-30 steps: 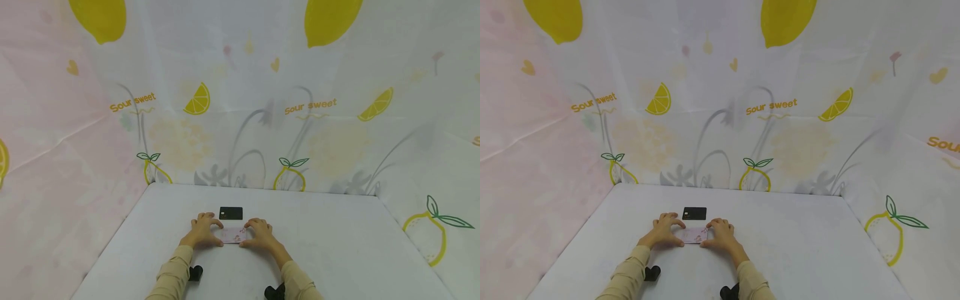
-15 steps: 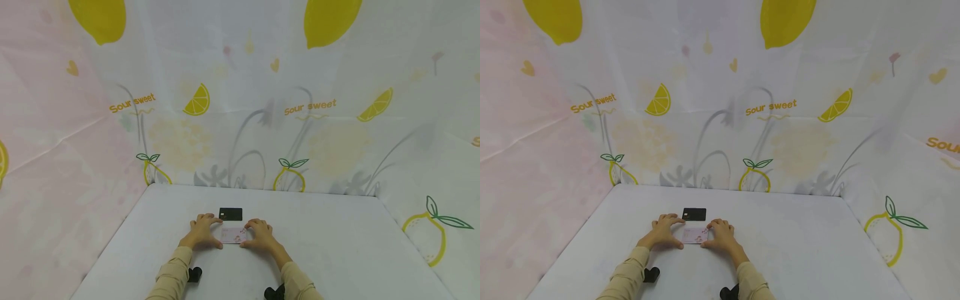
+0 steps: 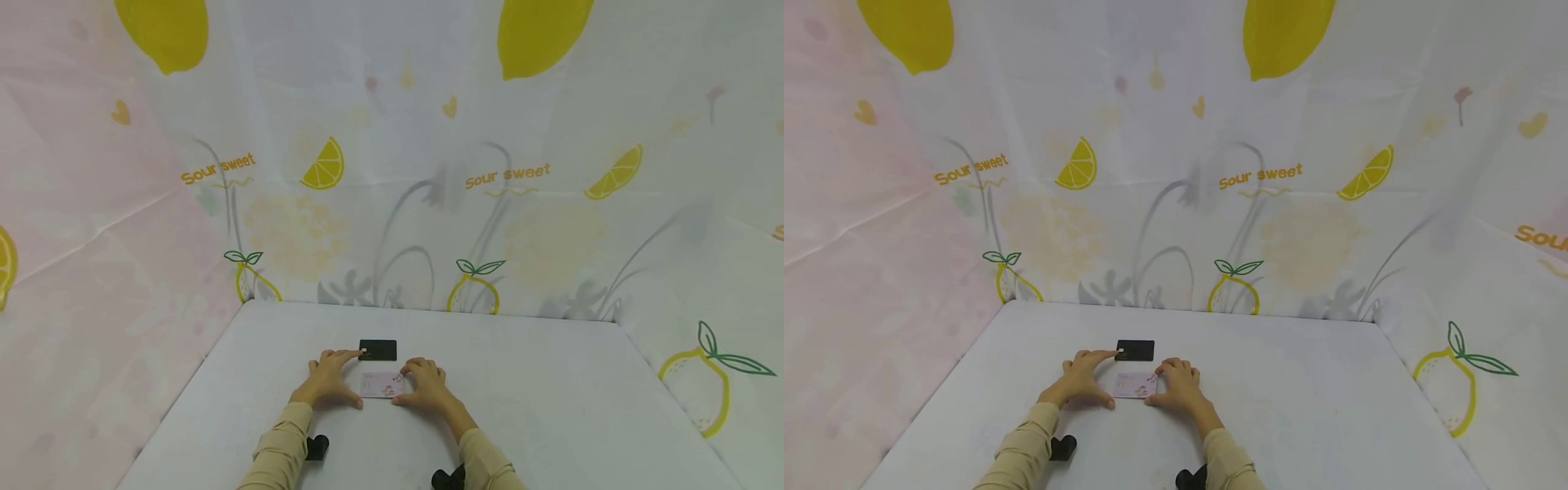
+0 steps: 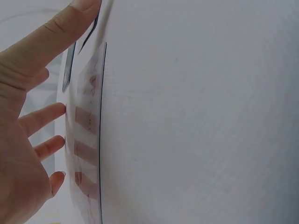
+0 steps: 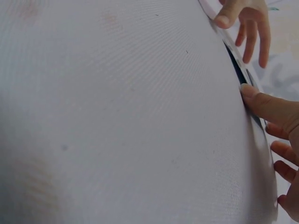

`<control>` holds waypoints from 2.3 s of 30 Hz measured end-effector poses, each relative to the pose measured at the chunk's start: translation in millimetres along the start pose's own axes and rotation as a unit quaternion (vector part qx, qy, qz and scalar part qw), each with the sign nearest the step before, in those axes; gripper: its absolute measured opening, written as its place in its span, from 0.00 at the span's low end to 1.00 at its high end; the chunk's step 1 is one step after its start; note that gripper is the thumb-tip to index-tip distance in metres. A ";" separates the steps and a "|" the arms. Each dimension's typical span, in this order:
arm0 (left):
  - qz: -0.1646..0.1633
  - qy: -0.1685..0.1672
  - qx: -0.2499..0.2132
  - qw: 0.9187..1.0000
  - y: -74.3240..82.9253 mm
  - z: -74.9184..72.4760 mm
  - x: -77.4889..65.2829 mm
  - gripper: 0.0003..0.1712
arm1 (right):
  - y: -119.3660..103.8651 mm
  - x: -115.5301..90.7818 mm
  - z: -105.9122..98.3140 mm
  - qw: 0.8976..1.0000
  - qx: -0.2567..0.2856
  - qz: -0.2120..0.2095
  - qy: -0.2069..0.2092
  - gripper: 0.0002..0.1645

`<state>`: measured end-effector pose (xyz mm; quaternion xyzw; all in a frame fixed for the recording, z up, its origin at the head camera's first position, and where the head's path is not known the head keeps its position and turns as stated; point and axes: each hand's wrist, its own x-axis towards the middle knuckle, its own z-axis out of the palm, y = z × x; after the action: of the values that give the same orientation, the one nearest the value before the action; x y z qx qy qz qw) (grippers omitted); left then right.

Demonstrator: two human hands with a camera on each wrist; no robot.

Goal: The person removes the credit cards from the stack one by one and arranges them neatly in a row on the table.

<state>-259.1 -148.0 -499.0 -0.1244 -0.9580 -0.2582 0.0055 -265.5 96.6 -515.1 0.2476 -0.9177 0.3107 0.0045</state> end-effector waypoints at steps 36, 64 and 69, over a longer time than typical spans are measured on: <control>-0.009 0.019 0.000 1.000 -21.9 -3.2 -10.5 0.42 | -7.4 1.4 7.9 1.000 -0.023 0.018 -0.005 0.30; 0.010 -0.006 -0.018 1.000 -10.1 -2.0 -23.9 0.24 | -16.1 -16.7 13.7 1.000 -0.001 0.004 -0.010 0.29; 0.011 -0.007 -0.019 1.000 -8.3 -1.8 -25.0 0.24 | -16.8 -18.1 14.0 1.000 -0.009 0.000 -0.011 0.29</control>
<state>-237.0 -161.8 -503.4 -0.1365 -0.9516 -0.2755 -0.0012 -239.8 85.3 -519.7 0.2504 -0.9206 0.2996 -0.0033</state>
